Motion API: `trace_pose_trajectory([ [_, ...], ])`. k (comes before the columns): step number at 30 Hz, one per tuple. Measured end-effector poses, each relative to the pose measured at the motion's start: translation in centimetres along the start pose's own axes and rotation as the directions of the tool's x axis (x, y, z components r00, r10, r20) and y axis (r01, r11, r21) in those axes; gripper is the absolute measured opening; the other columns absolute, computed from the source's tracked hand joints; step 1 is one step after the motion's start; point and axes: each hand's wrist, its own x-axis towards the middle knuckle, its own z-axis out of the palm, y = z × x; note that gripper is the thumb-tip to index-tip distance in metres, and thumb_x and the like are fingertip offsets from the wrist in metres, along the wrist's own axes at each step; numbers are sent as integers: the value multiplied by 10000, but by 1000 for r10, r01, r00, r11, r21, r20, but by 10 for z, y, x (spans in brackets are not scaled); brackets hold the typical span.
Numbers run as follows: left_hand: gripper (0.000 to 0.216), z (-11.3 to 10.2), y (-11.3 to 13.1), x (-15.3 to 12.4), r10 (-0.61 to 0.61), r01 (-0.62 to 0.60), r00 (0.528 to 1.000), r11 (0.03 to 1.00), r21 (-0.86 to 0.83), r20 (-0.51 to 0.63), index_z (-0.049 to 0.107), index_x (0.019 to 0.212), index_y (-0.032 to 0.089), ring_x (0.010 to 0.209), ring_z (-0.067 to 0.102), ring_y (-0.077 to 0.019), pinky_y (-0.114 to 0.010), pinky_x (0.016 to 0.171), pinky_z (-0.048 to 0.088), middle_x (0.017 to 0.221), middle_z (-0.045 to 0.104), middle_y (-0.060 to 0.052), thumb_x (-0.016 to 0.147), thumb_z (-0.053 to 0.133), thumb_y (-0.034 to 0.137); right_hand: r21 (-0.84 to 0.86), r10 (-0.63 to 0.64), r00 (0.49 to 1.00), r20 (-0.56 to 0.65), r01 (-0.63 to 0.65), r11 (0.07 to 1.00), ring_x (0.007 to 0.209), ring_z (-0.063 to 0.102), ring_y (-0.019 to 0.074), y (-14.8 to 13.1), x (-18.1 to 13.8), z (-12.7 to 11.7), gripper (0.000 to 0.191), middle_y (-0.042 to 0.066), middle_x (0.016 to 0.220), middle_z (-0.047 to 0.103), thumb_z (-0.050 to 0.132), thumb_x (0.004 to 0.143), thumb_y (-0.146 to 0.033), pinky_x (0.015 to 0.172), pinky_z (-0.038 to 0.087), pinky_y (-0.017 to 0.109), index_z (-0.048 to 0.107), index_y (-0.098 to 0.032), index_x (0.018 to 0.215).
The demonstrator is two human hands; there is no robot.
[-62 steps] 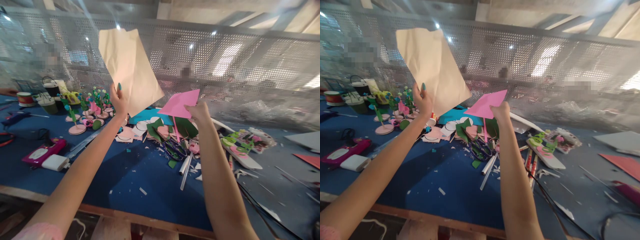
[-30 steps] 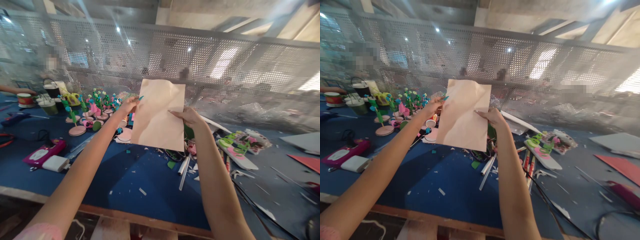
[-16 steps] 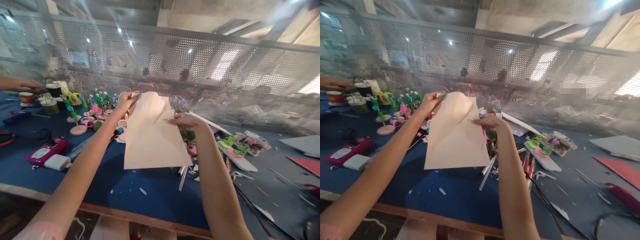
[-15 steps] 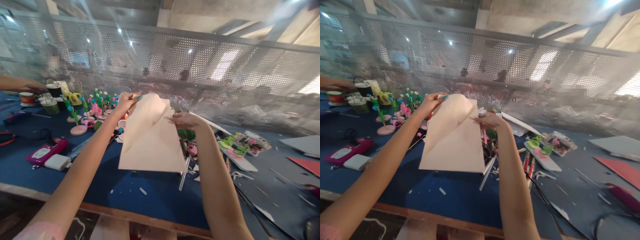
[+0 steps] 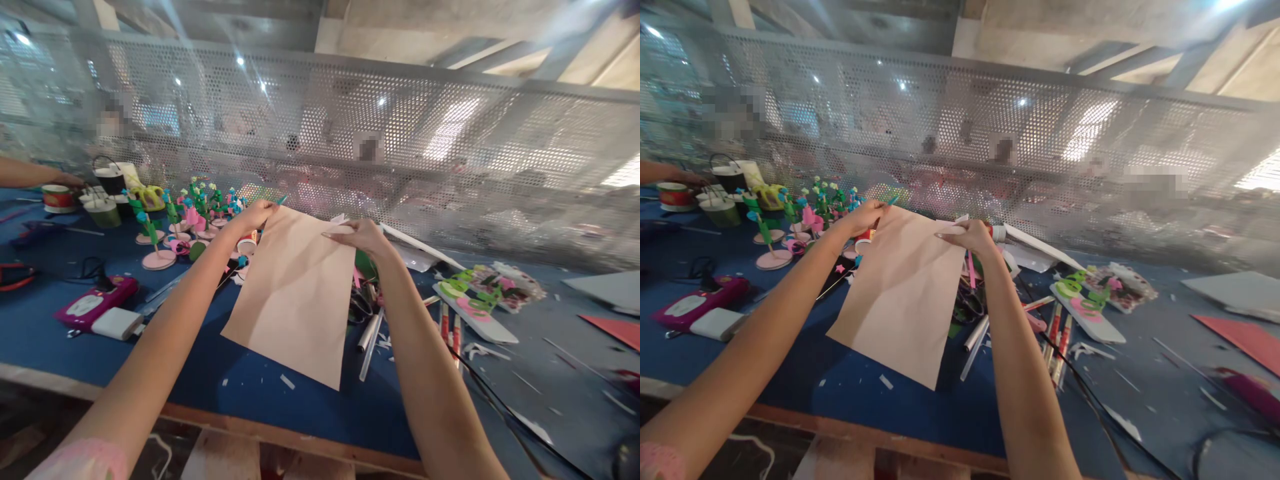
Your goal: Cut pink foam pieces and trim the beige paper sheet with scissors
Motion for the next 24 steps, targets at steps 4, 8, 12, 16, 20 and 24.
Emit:
trace_pose_trajectory([
  [4,265,0,3,-2,-38,38,999,998,-50,3,574,686,137,563,567,-133,-269,572,448,644,594,-31,761,531,387,-49,7,1000,11,-7,999,605,572,161,-2,-2,-2,440,50,672,633,730,473,-414,524,463,271,666,-106,780],
  [8,238,-1,4,-4,-20,23,999,999,-47,46,600,706,127,553,561,-108,-222,538,457,621,603,-23,729,574,363,-103,17,1000,19,-15,995,591,563,162,-7,-6,-4,435,50,651,621,719,476,-450,504,448,269,661,-114,745],
  [12,195,-5,5,-6,24,-30,997,997,72,78,630,695,123,529,549,-88,-189,518,452,581,597,-8,692,615,318,-144,29,999,33,-24,989,579,556,157,-9,-8,-8,401,36,628,609,714,478,-462,494,431,260,649,-133,698],
  [16,222,-7,5,-6,45,-63,993,984,165,108,664,785,139,588,586,-109,-197,537,465,685,651,-27,653,645,315,-158,67,997,48,-59,986,574,554,160,-10,-9,-7,365,34,609,609,719,478,-444,482,425,259,644,-141,668],
  [20,221,-7,3,-5,27,-62,988,970,233,151,680,784,146,553,585,-110,-192,510,460,683,664,-42,615,676,289,-151,73,995,67,-62,987,592,570,175,-10,-9,-6,326,38,620,625,725,482,-402,495,444,268,648,-149,672],
  [24,184,-6,0,-4,39,-68,992,969,238,121,686,745,144,552,591,-112,-206,524,482,688,668,-46,600,686,258,-138,73,992,103,-59,989,594,575,179,-6,-8,-7,314,41,640,635,726,480,-386,499,452,274,651,-156,681],
])
